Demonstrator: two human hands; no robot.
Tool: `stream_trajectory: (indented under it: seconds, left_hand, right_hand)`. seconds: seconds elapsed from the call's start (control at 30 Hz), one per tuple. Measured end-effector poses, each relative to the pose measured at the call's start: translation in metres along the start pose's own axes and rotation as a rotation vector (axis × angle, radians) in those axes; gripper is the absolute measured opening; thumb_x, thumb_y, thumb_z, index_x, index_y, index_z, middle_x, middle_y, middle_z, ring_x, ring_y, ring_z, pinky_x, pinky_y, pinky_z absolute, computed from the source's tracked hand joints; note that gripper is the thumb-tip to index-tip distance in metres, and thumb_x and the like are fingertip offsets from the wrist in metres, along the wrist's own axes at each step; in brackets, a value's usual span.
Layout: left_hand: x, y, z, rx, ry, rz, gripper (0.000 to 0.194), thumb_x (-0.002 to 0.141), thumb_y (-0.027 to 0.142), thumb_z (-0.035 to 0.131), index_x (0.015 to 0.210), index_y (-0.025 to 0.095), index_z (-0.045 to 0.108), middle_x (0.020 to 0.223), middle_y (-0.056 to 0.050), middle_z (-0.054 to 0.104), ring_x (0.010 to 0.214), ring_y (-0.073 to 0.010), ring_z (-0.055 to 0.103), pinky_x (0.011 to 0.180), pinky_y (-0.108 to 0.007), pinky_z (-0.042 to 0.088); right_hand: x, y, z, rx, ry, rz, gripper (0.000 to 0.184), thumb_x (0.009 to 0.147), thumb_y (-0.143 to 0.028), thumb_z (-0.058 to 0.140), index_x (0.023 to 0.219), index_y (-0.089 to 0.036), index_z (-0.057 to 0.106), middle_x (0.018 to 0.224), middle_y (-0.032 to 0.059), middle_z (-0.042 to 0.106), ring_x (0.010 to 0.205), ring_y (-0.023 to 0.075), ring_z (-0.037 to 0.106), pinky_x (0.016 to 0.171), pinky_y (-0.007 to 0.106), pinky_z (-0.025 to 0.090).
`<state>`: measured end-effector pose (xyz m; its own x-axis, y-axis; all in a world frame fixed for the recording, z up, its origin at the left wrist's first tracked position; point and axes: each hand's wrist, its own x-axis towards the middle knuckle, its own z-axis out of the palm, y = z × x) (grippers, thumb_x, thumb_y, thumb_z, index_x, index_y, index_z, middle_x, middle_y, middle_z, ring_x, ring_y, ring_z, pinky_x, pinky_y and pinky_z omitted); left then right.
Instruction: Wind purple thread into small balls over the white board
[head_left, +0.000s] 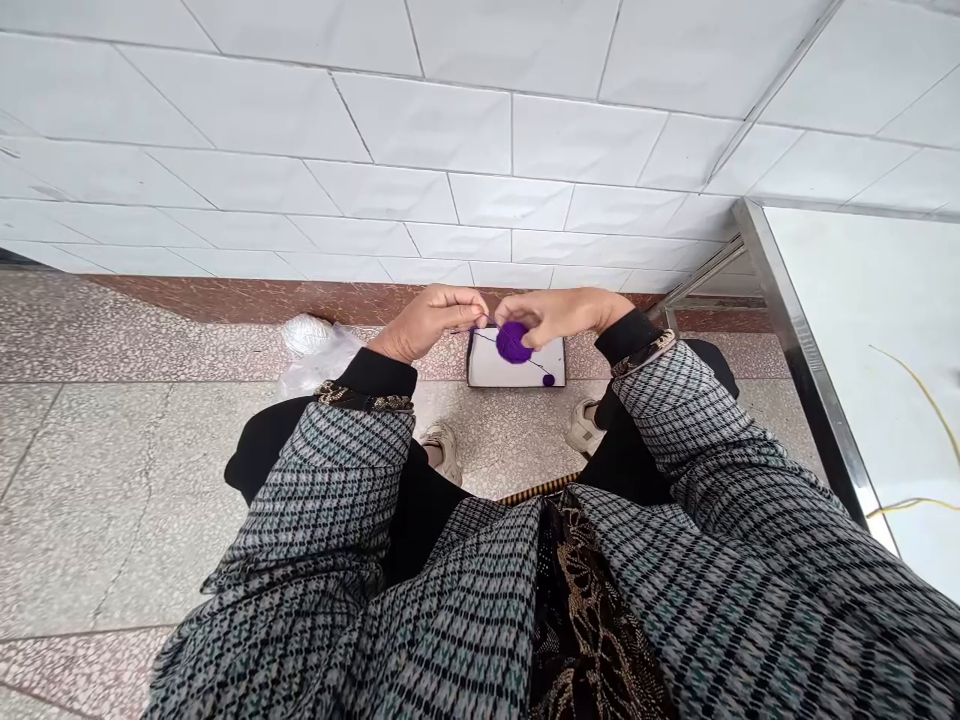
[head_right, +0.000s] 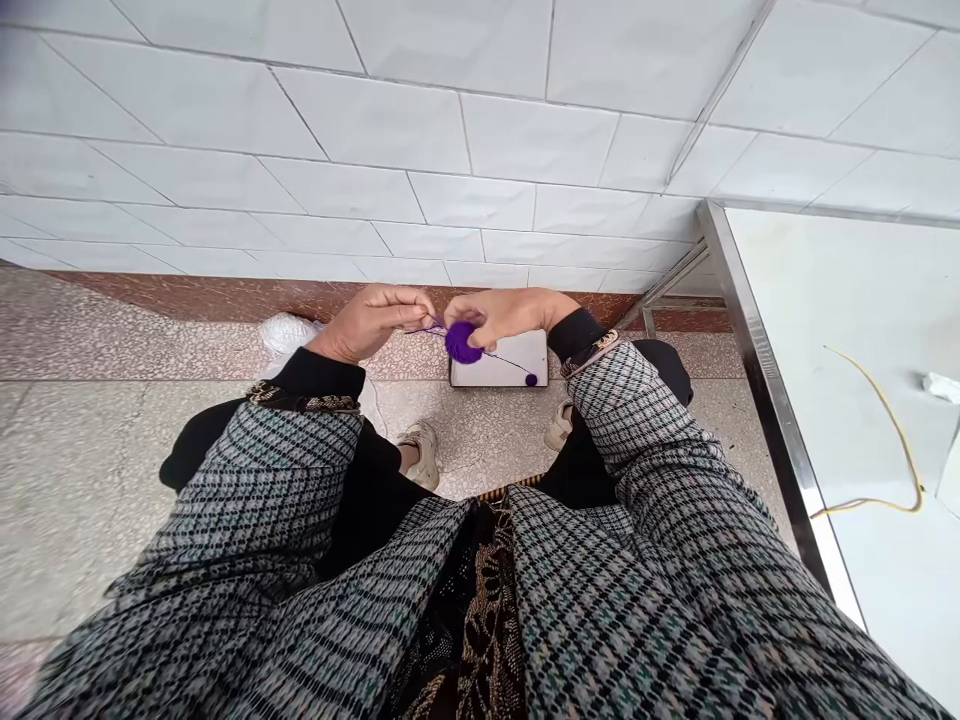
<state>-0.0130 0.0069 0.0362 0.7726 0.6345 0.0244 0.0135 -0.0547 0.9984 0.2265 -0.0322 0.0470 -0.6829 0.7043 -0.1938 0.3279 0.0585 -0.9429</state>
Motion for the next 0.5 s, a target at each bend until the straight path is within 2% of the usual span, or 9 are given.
stream_trajectory:
  seconds: [0.03, 0.07, 0.17, 0.27, 0.4, 0.5]
  left_hand:
    - [0.001, -0.001, -0.001, -0.041, 0.021, -0.009, 0.025, 0.074, 0.038, 0.081, 0.067, 0.015, 0.072, 0.058, 0.0, 0.053, 0.053, -0.0092, 0.04, 0.054, -0.024, 0.031]
    - [0.001, -0.002, -0.001, -0.092, 0.041, -0.014, 0.025, 0.072, 0.037, 0.082, 0.066, 0.015, 0.072, 0.057, 0.001, 0.051, 0.052, -0.0086, 0.038, 0.053, -0.023, 0.029]
    - [0.004, -0.004, 0.003, -0.263, 0.135, -0.005, 0.024, 0.069, 0.035, 0.084, 0.066, 0.015, 0.071, 0.053, 0.003, 0.045, 0.048, -0.0061, 0.03, 0.05, -0.022, 0.024]
    - [0.006, -0.004, 0.008, -0.342, 0.214, -0.023, 0.023, 0.066, 0.032, 0.085, 0.066, 0.014, 0.07, 0.055, 0.003, 0.047, 0.049, -0.005, 0.028, 0.049, -0.021, 0.022]
    - [0.006, -0.008, 0.01, -0.316, 0.219, -0.083, 0.025, 0.066, 0.031, 0.086, 0.064, 0.014, 0.068, 0.061, -0.001, 0.055, 0.051, -0.0061, 0.039, 0.047, -0.02, 0.027]
    - [0.003, -0.012, 0.011, -0.214, 0.04, -0.129, 0.028, 0.073, 0.039, 0.087, 0.07, 0.014, 0.074, 0.058, -0.001, 0.056, 0.049, -0.0078, 0.044, 0.046, -0.021, 0.032]
  right_hand:
    - [-0.004, -0.001, 0.0, 0.123, -0.076, -0.066, 0.04, 0.079, -0.022, 0.082, 0.111, -0.016, 0.058, 0.099, 0.0032, 0.065, 0.086, 0.0134, 0.06, 0.073, 0.023, 0.054]
    - [-0.008, -0.001, -0.002, 0.263, -0.078, -0.141, 0.047, 0.079, -0.03, 0.085, 0.114, -0.017, 0.057, 0.105, 0.0047, 0.066, 0.09, 0.0136, 0.062, 0.073, 0.023, 0.055]
    - [-0.013, -0.004, -0.009, 0.578, 0.123, -0.316, 0.074, 0.073, -0.055, 0.092, 0.121, -0.019, 0.05, 0.114, 0.0058, 0.065, 0.089, 0.0124, 0.064, 0.072, 0.023, 0.055]
    - [-0.012, -0.009, -0.014, 0.679, 0.342, -0.363, 0.087, 0.065, -0.063, 0.095, 0.125, -0.022, 0.048, 0.11, 0.0033, 0.064, 0.081, 0.0101, 0.061, 0.069, 0.023, 0.055]
    - [-0.007, -0.013, -0.017, 0.678, 0.481, -0.332, 0.078, 0.069, -0.057, 0.093, 0.123, -0.021, 0.05, 0.105, 0.0023, 0.063, 0.08, 0.0103, 0.06, 0.073, 0.025, 0.058]
    - [0.003, -0.009, -0.018, 0.653, 0.679, -0.356, 0.063, 0.077, -0.052, 0.085, 0.118, -0.022, 0.049, 0.103, 0.0013, 0.062, 0.083, 0.0108, 0.061, 0.082, 0.027, 0.059]
